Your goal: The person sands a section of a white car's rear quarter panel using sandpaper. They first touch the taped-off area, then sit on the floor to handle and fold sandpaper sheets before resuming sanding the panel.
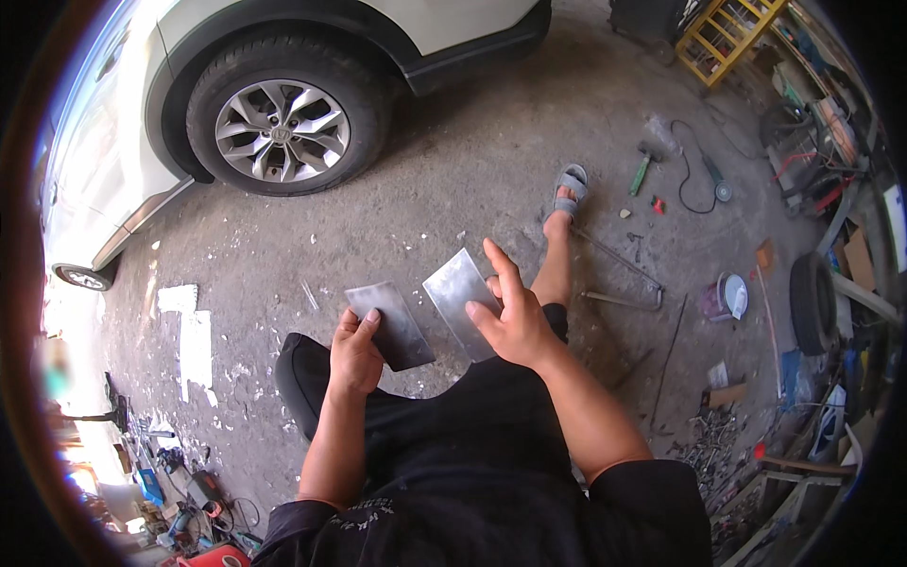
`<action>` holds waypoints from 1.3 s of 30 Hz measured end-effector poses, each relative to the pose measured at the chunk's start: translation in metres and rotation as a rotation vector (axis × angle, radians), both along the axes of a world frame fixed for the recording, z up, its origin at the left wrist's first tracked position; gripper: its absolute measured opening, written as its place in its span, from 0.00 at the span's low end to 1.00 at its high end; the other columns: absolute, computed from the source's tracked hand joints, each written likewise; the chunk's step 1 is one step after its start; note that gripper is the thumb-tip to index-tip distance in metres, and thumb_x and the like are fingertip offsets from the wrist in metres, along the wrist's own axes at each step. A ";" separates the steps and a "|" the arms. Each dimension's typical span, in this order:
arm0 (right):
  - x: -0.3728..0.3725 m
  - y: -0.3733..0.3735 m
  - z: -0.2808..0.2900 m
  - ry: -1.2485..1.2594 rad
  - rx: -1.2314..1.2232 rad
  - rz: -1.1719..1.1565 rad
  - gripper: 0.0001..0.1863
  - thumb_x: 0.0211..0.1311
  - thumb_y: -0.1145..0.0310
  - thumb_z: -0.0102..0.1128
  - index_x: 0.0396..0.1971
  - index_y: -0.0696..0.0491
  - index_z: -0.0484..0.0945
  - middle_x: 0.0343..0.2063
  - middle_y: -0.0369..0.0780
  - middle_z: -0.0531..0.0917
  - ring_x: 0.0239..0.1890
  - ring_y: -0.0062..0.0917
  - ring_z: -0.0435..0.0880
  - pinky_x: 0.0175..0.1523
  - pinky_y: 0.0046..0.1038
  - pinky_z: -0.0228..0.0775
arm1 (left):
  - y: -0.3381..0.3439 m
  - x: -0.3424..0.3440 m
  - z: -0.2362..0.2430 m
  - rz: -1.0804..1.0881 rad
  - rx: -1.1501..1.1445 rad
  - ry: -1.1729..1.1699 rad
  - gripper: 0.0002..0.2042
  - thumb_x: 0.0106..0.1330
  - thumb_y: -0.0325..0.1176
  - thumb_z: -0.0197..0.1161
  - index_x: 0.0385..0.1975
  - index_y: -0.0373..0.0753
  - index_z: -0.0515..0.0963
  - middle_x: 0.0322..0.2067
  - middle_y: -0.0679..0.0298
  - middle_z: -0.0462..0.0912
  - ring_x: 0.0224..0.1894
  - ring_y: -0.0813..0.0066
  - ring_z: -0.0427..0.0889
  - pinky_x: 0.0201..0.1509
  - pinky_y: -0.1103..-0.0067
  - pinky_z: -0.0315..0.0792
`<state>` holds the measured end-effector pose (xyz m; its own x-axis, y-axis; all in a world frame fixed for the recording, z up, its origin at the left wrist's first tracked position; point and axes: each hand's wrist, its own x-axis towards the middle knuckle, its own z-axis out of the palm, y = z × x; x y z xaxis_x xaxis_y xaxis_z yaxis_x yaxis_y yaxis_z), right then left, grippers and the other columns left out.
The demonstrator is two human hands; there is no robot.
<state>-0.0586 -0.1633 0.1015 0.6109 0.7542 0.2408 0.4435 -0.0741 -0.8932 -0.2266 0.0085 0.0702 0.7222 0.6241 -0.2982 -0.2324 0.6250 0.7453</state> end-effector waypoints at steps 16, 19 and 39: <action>-0.002 -0.002 0.002 -0.029 -0.193 0.196 0.45 0.51 0.74 0.62 0.67 0.49 0.46 0.26 0.46 0.78 0.29 0.35 0.80 0.39 0.33 0.71 | 0.007 0.030 0.017 -0.227 0.798 0.228 0.11 0.68 0.33 0.55 0.42 0.31 0.73 0.34 0.62 0.78 0.37 0.79 0.76 0.42 0.83 0.70; -0.007 0.000 0.001 -0.052 -0.217 0.250 0.45 0.51 0.73 0.62 0.67 0.48 0.47 0.26 0.47 0.79 0.30 0.41 0.81 0.37 0.35 0.72 | 0.005 0.037 0.029 -0.417 0.817 0.247 0.11 0.66 0.31 0.58 0.44 0.31 0.74 0.34 0.64 0.79 0.38 0.81 0.76 0.43 0.82 0.71; -0.008 -0.010 -0.004 0.214 -0.124 0.288 0.42 0.52 0.76 0.65 0.66 0.51 0.52 0.23 0.35 0.74 0.26 0.16 0.69 0.35 0.20 0.65 | 0.007 0.015 0.002 -0.605 0.706 0.268 0.08 0.67 0.32 0.57 0.35 0.33 0.75 0.30 0.73 0.75 0.34 0.87 0.71 0.39 0.86 0.67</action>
<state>-0.0665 -0.1736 0.0975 0.3965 0.9176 0.0269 0.2659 -0.0867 -0.9601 -0.2118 0.0155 0.0718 0.9428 0.2677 -0.1985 0.2137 -0.0287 0.9765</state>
